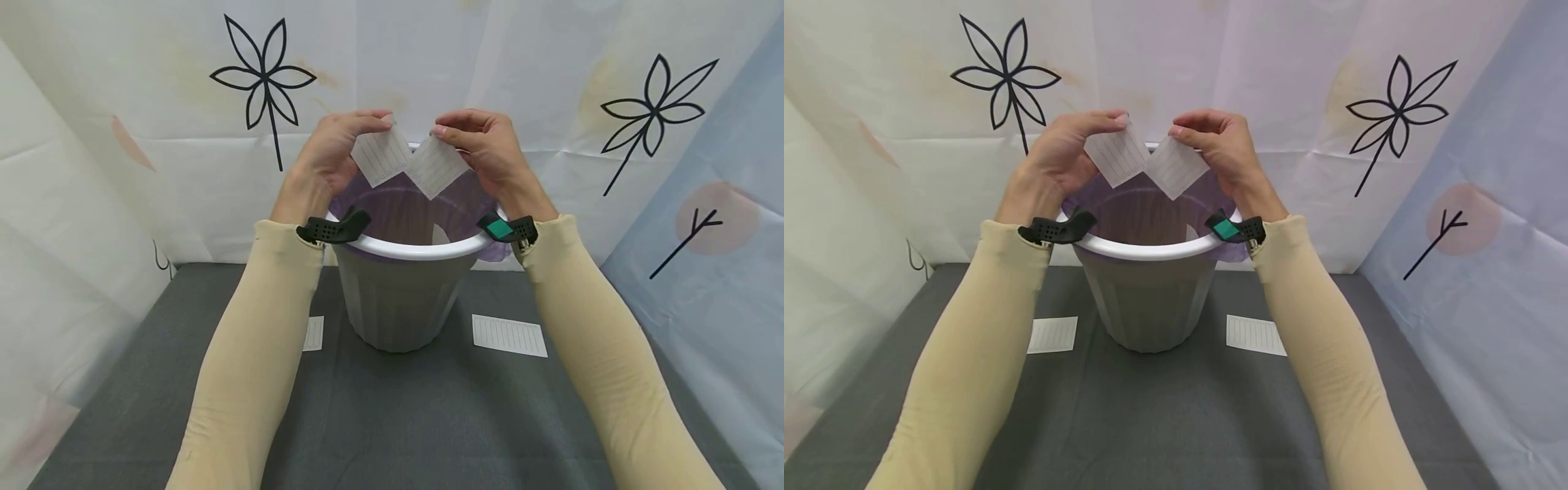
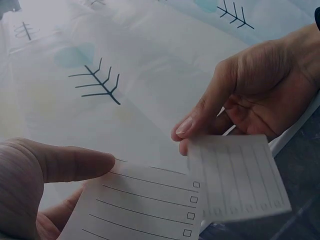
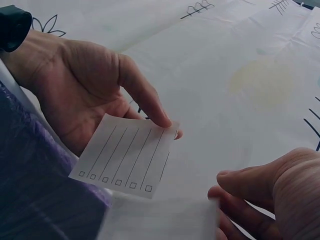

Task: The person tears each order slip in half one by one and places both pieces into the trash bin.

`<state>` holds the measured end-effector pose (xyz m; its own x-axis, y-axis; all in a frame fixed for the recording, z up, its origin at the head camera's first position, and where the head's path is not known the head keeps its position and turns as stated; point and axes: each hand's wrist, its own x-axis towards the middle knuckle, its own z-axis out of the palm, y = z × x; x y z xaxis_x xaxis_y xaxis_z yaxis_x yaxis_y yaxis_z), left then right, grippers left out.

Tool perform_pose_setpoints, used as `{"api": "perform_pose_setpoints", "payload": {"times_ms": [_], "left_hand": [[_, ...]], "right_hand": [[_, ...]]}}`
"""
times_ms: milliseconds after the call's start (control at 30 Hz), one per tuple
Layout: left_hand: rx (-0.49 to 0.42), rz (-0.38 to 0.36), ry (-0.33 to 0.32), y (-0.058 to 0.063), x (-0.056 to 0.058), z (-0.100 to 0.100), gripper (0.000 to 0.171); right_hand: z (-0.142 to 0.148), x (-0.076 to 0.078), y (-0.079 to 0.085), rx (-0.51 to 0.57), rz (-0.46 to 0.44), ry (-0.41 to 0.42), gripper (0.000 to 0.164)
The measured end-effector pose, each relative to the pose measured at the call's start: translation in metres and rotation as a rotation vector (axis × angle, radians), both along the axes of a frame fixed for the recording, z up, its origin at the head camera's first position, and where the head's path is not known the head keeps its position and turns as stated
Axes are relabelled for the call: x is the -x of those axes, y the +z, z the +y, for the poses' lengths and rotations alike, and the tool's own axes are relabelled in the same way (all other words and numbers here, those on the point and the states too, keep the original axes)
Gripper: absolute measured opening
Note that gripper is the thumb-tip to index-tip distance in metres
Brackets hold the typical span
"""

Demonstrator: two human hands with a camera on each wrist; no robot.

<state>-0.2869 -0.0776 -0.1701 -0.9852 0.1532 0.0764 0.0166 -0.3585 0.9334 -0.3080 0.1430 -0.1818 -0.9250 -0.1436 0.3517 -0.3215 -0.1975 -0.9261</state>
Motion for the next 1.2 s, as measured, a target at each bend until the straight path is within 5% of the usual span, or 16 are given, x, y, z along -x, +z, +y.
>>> {"api": "perform_pose_setpoints", "payload": {"times_ms": [133,400,700,1200], "left_hand": [[0.006,0.012,0.002,0.000,0.000,0.000,0.016],[-0.004,-0.007,0.002,0.002,-0.002,-0.001,0.031],[0.002,0.018,0.015,0.007,-0.008,-0.001,0.021],[0.113,0.220,0.005,0.019,-0.054,0.004,0.015]], "right_hand": [[0.000,-0.002,0.001,0.029,-0.018,0.046,0.010],[0.000,-0.004,0.002,0.006,-0.016,0.069,0.009],[-0.001,-0.013,0.006,-0.002,0.019,0.067,0.008],[0.001,-0.062,0.011,-0.077,0.233,0.147,0.014]]}}
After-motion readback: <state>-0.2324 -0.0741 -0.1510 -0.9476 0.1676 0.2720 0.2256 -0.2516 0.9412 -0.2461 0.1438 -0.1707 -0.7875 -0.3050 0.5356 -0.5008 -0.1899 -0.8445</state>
